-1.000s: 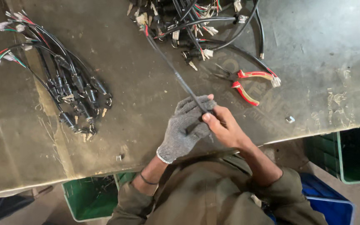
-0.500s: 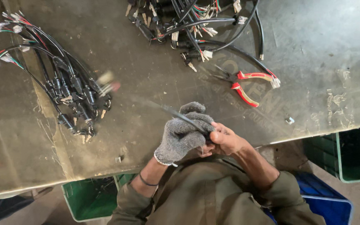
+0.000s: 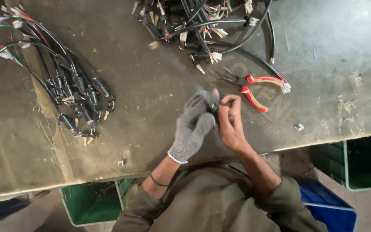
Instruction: The person uses red-handled pliers to crimp connectors onto black wires with exposed red and green conductors. The person repeatedly picks up wires from a pile, positions the connector, crimps it, and places the finished unit aside.
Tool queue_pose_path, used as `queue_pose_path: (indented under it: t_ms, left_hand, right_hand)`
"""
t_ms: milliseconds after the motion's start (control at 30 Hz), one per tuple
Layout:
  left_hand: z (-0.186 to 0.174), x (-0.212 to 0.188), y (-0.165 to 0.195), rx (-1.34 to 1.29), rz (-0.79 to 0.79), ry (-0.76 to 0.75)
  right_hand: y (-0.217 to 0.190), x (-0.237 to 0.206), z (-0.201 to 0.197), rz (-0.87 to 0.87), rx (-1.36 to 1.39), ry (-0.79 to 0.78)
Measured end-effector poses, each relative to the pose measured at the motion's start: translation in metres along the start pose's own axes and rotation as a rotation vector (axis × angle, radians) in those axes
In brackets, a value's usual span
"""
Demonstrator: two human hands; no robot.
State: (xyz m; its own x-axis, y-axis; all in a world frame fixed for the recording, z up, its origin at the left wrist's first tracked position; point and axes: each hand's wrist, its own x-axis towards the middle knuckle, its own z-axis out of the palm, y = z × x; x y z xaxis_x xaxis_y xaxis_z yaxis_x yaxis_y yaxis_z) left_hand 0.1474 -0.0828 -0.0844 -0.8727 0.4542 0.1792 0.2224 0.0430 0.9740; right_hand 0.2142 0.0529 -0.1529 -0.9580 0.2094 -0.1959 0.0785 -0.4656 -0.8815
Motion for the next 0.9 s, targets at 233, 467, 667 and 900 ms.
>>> queue_pose_path:
  t_ms: [233, 467, 667, 900]
  left_hand:
    - [-0.018, -0.003, 0.005, -0.485, -0.374, 0.064]
    - [-0.022, -0.008, 0.018, -0.507, -0.359, 0.000]
    - [-0.025, 0.000, 0.039, -0.628, -0.419, -0.177]
    - [-0.014, -0.006, 0.062, -0.604, -0.497, -0.079]
  right_hand:
    - [-0.086, 0.024, -0.019, -0.564, -1.395, -0.043]
    - [-0.073, 0.027, -0.079, -0.393, -1.908, 0.149]
    - [-0.058, 0.006, -0.075, -0.031, -0.481, -0.053]
    - [-0.088, 0.002, -0.010, -0.392, -1.124, -0.132]
